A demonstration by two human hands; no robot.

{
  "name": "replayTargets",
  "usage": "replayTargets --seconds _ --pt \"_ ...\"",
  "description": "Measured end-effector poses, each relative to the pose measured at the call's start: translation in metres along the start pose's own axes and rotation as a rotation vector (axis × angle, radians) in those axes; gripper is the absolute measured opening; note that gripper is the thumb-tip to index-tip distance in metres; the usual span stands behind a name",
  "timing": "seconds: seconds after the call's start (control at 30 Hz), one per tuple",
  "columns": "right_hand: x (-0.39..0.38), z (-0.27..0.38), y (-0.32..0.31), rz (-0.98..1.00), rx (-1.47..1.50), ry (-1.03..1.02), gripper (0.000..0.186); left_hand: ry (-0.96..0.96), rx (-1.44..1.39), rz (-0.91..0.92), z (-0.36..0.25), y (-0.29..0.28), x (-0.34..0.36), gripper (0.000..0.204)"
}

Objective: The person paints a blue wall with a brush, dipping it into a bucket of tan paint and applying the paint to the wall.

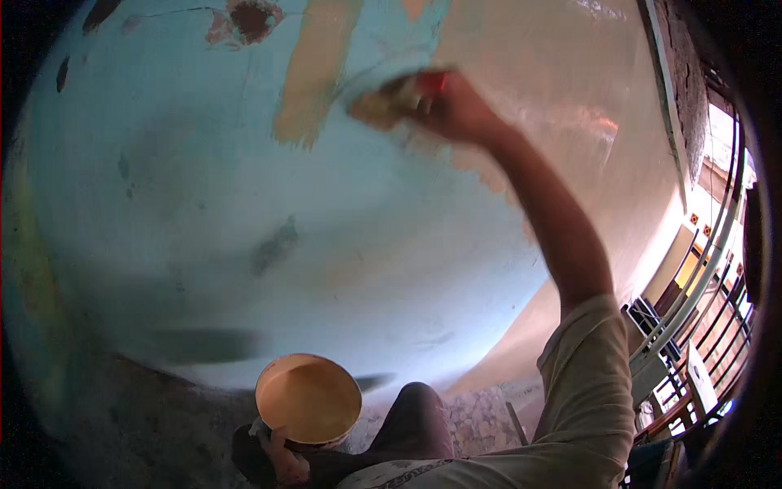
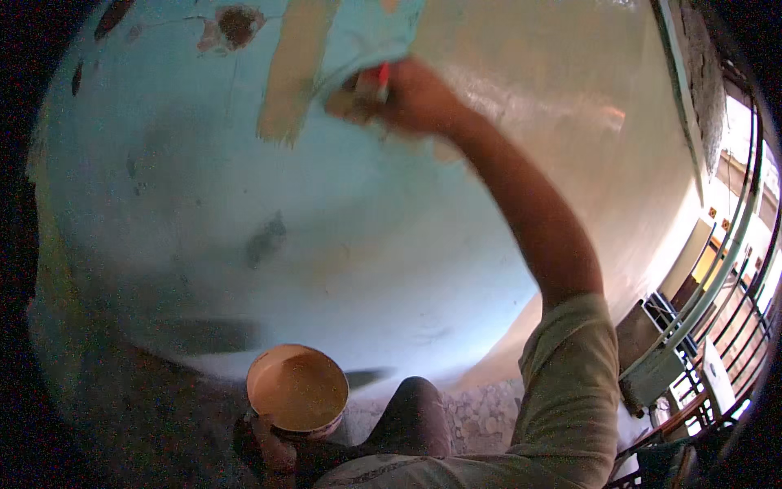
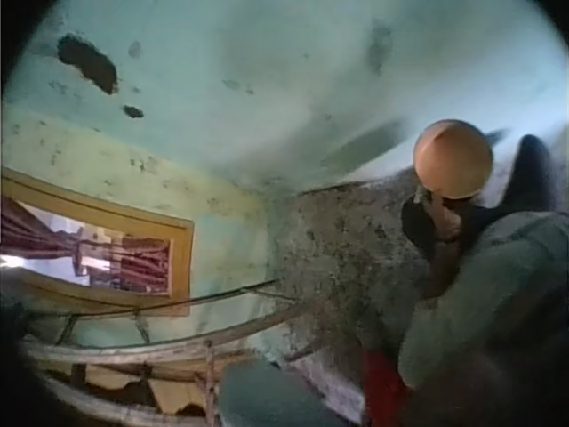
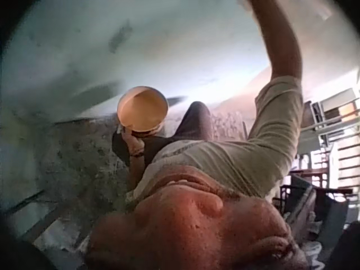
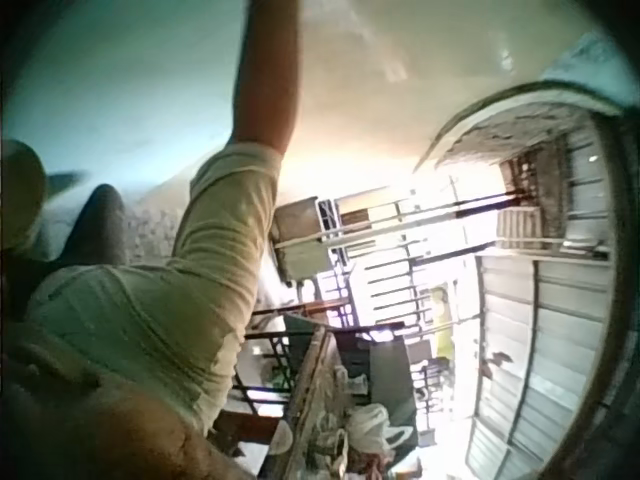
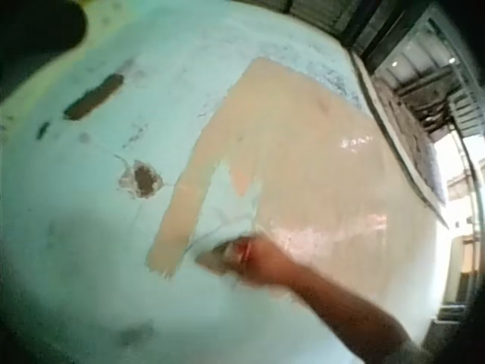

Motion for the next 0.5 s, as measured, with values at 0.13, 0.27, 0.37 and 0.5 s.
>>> replayTargets --seconds 0.13,0.27,0.37,0.5 --pt "0.062 -0.033 -0.101 -0.327 -0.059 -0.246 0.015 0.281 0.282 0.091 0.035 -0.019 -0.014 0.046" --pt "0.077 -0.020 -0.118 -0.474 -0.343 0.063 0.011 -0.239 -0.518 -0.195 -0.023 0.025 -0.007 0.055" --pt "0.051 -0.044 -0.058 -0.513 -0.530 -0.273 0.017 -0.214 -0.376 -0.197 -0.016 0.027 -0.006 0.036" --pt "-0.032 0.026 0.060 -0.286 -0.470 -0.389 0.033 0.418 0.241 0.032 0.029 -0.020 -0.025 0.054"
Point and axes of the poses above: each hand's wrist, its own x-axis towards the middle knuckle, its own y-axis out of the palm, z = x × y, the point moved 4 cm from there along x, towards the middle knuckle, and after that the axes turned 5 degrees about y, right-handed, at the moved point
